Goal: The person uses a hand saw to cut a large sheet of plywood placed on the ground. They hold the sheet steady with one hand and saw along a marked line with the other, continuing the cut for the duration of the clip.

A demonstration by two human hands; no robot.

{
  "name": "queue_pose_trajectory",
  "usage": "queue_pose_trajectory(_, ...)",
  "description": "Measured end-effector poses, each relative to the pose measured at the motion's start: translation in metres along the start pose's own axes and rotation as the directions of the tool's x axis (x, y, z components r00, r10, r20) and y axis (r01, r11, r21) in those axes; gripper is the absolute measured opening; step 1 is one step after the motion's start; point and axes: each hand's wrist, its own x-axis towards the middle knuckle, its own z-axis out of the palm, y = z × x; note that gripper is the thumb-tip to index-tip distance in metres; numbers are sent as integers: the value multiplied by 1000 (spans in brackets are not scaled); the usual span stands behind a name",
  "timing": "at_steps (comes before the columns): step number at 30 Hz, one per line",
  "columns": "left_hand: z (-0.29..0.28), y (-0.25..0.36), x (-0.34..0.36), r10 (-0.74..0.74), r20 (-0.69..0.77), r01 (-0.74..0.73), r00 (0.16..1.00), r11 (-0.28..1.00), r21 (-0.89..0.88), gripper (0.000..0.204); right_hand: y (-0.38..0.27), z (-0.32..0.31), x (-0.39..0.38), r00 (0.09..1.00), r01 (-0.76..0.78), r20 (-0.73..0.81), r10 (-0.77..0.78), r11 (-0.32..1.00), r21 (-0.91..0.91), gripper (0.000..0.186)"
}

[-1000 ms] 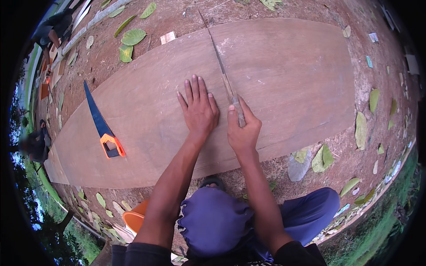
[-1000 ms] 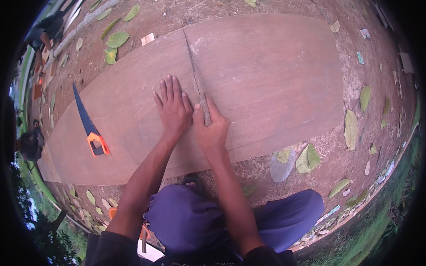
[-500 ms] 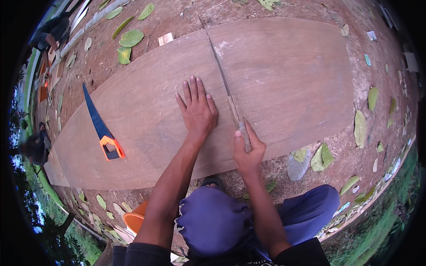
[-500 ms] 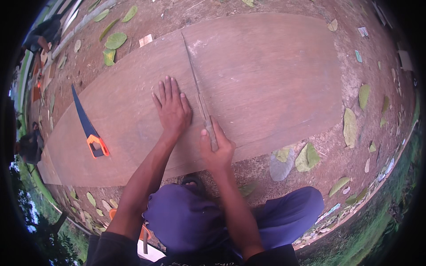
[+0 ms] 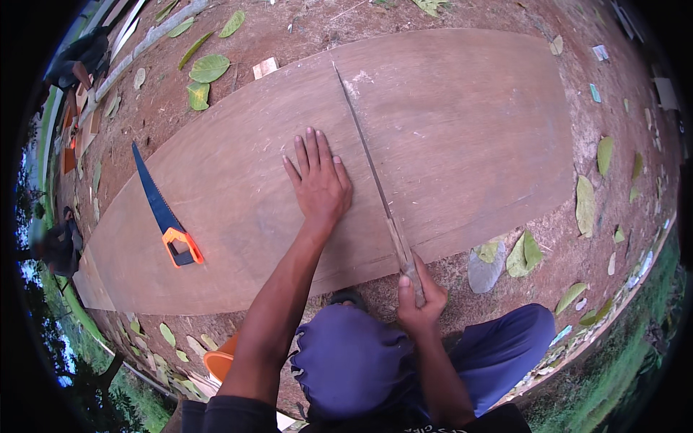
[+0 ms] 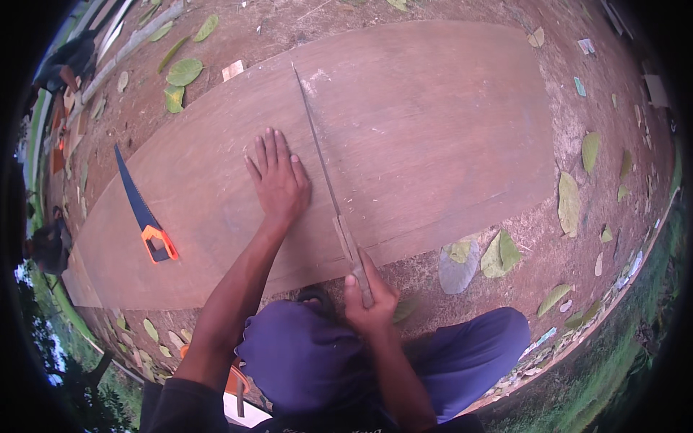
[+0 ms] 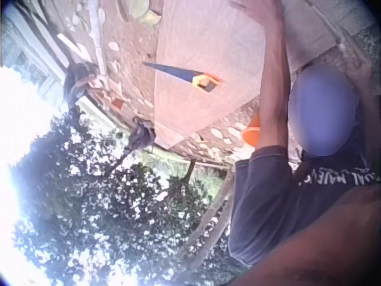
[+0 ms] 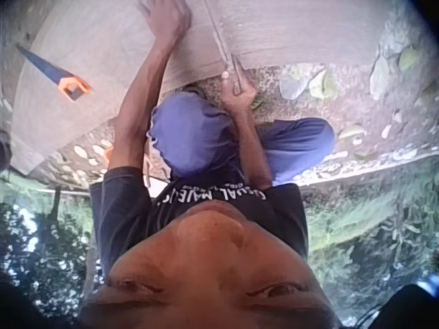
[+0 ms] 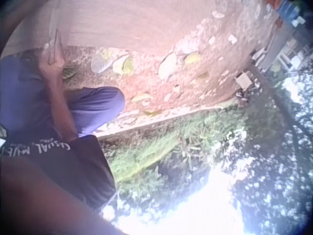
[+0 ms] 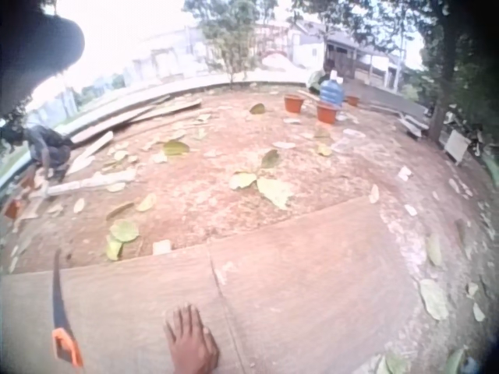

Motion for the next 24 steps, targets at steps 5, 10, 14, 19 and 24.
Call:
queue_pose_trajectory(5,-1,8,-2,11,16,-11,1000,1000,-26,59,-16,12,31,990,-136,43,134,990,39,45)
queue_pose_trajectory(10,1,10,0,22,12,-22,1000,999,-38,59,8,47,83,999,-33,-22,35,996,79,45)
queue_pose_trajectory(14,1,0,-1,1,13,-1,1000,1000,-1,59,-18,-10,-1,985,-153,78,155,988,-26,44)
queue_pose_trajectory(19,-1,11,-1,23,6,-23,1000,999,-36,58,6,44,76,999,0,-44,2,999,53,41)
queue_pose_trajectory(24,2,3,0,26,-2,-26,1000,1000,-9,59,7,32,63,998,-56,24,55,998,41,42)
